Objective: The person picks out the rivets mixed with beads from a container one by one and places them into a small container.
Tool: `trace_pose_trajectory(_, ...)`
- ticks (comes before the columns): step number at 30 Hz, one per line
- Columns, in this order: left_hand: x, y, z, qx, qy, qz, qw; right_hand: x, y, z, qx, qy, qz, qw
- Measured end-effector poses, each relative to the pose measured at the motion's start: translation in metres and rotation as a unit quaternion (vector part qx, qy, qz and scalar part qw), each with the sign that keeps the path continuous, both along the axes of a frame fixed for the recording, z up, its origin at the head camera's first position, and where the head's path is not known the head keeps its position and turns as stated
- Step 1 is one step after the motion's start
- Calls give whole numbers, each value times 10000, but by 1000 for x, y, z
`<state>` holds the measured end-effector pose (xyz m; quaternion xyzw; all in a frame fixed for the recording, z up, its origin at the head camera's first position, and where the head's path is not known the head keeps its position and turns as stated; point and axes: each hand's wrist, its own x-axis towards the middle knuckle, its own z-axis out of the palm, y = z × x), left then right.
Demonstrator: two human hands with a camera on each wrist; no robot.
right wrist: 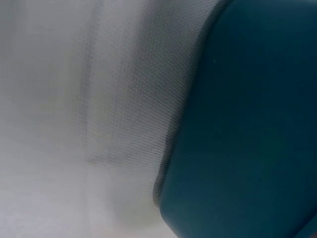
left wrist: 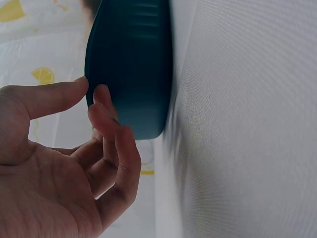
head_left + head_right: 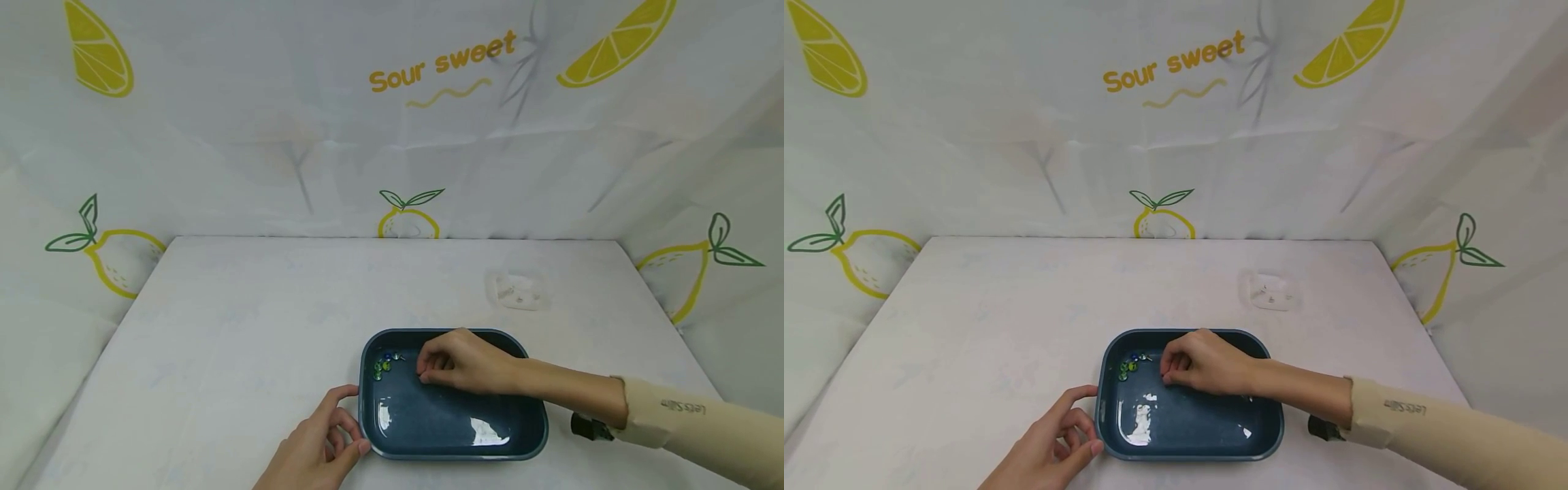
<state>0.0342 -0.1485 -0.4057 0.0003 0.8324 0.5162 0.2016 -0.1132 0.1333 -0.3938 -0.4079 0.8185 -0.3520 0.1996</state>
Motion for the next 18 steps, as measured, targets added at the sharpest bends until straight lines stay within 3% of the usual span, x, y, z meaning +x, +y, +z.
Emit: trace_pose_trajectory(18,-1,1,0,-29,-21,45,10000,1,-3,15,-338,-134,-80,9993)
